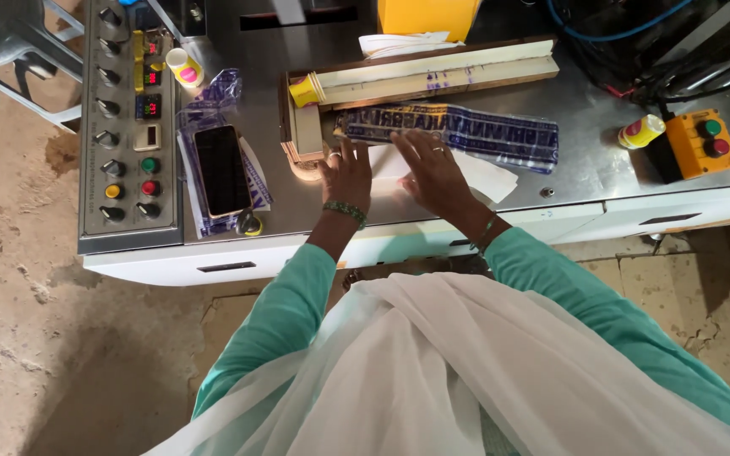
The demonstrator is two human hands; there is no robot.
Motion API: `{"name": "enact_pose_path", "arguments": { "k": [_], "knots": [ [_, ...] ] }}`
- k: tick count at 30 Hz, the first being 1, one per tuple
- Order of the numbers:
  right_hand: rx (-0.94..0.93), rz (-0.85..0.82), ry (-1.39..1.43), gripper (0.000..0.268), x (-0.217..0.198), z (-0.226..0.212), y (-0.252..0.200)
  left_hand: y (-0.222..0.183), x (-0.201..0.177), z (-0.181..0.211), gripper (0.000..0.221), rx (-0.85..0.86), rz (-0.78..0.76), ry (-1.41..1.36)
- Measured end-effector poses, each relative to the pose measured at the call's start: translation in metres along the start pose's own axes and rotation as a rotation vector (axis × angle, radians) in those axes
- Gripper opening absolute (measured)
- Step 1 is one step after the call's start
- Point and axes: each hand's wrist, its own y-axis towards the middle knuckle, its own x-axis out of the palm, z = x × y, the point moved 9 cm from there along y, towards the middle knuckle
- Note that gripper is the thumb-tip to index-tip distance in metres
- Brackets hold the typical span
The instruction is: The person picks up paper products from a machine, carries them to a different station, and stacks them together.
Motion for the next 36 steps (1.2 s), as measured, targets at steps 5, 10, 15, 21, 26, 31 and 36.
{"name": "enact_pose_path", "arguments": {
  "k": [5,10,15,21,26,31,36],
  "knots": [
    [-0.018,-0.087,-0.009,0.073,-0.011,-0.017,-0.021,-0.025,-0.023,0.005,0.055,0.023,-0.072,-0.014],
    [0.054,-0.217,0.033,0.072,0.001,-0.014,-0.057,-0.058,-0.01,0.027,0.046,0.146,-0.25,-0.145],
    [0.147,-0.255,0.1,0.07,-0.002,-0.01,-0.05,-0.059,-0.028,0.03,0.059,0.189,-0.185,-0.273],
    [0.173,-0.227,0.095,0.066,0.007,0.014,0.003,-0.002,-0.023,0.003,0.063,0.102,-0.089,-0.195],
    [0.217,-0.25,0.172,0.065,0.008,0.02,0.019,0.016,-0.019,-0.003,0.066,0.064,-0.179,-0.235],
    [0.177,-0.232,0.126,0.065,0.006,0.007,-0.022,-0.025,-0.028,0.008,0.063,0.058,-0.216,-0.278],
    [0.13,-0.339,0.146,0.071,0.038,-0.009,-0.099,-0.094,-0.038,0.043,0.065,0.233,-0.201,-0.335]
  ]
}}
